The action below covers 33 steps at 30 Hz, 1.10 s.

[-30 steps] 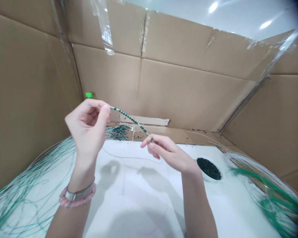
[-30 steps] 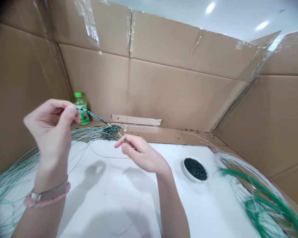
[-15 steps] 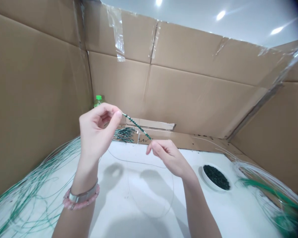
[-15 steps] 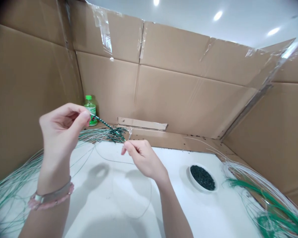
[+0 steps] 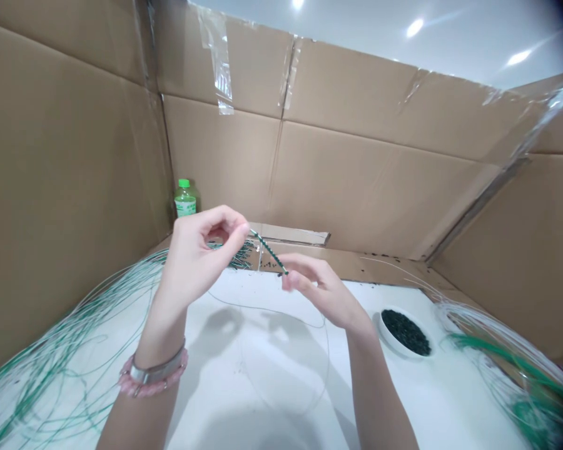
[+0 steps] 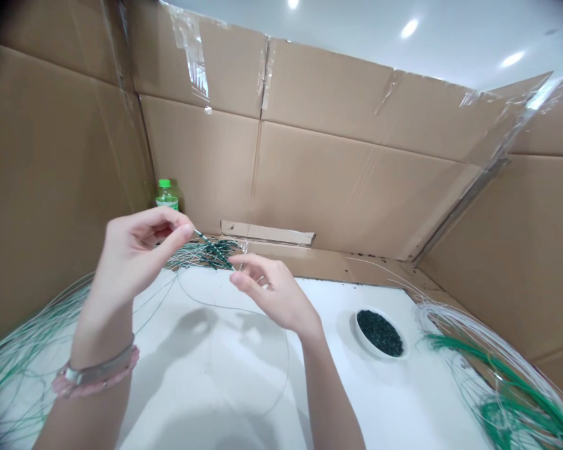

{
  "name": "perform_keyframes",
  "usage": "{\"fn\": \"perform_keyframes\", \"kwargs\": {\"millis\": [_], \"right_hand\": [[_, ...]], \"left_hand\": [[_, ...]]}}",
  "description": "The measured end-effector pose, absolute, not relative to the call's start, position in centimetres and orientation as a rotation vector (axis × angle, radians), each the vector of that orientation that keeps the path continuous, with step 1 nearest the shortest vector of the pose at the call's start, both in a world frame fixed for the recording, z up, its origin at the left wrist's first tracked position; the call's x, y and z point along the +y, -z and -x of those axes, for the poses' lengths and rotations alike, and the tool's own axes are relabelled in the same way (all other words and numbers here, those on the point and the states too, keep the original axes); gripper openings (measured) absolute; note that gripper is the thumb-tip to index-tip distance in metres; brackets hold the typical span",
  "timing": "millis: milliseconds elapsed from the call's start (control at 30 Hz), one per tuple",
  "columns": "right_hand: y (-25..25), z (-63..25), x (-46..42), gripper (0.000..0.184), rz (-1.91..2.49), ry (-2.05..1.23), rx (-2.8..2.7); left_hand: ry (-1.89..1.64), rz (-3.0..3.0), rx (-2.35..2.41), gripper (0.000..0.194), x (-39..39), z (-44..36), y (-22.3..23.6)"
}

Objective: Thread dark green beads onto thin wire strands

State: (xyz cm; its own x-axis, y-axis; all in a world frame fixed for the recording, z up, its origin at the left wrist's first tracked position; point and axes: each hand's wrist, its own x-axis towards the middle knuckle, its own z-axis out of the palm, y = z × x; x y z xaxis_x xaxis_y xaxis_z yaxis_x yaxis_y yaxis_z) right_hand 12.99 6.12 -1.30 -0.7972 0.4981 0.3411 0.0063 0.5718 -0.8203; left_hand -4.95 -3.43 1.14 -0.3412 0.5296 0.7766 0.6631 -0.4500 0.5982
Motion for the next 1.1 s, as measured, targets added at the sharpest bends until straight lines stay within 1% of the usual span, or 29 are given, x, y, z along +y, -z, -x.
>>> {"fn": "perform_keyframes", "kwargs": {"millis": [67, 200, 267, 633, 800, 867, 967, 1100], "right_hand": [[1.2, -12.8, 5.7, 0.034, 0.406, -1.105, -2.142], [1.4, -12.1, 4.6, 0.016, 0.378, -1.012, -1.917], [1.4, -11.9, 4.3, 0.012, 0.381, -1.012, -1.877], [0.7, -12.9, 4.9, 0.020, 0.429, -1.069, -1.899], [0.7, -13.1, 5.3, 0.025, 0.457, -1.154, -1.912], [0.8, -12.9, 5.3, 0.022, 0.484, -1.167, -1.913], [0.9, -12.5, 5.0, 0.013, 0.493, -1.140, -1.916], [0.8, -12.4, 4.6, 0.016, 0.502, -1.118, -1.938]], "left_hand": [[1.805, 1.825, -1.665, 0.013, -3.4, 4.4, -1.1], [1.673, 2.015, -1.698, 0.014, -3.2, 2.8, -1.1], [1.647, 2.092, -1.688, 0.014, -3.0, 2.1, -1.0], [1.650, 2.052, -1.656, 0.015, -2.5, 0.9, -0.7], [1.698, 1.882, -1.629, 0.013, -2.2, 1.9, -0.4], [1.738, 1.840, -1.617, 0.012, -2.2, 2.3, -0.4], [1.747, 1.839, -1.614, 0.012, -2.1, 2.5, -0.4], [1.748, 1.830, -1.606, 0.012, -2.2, 2.4, -0.5]]}}
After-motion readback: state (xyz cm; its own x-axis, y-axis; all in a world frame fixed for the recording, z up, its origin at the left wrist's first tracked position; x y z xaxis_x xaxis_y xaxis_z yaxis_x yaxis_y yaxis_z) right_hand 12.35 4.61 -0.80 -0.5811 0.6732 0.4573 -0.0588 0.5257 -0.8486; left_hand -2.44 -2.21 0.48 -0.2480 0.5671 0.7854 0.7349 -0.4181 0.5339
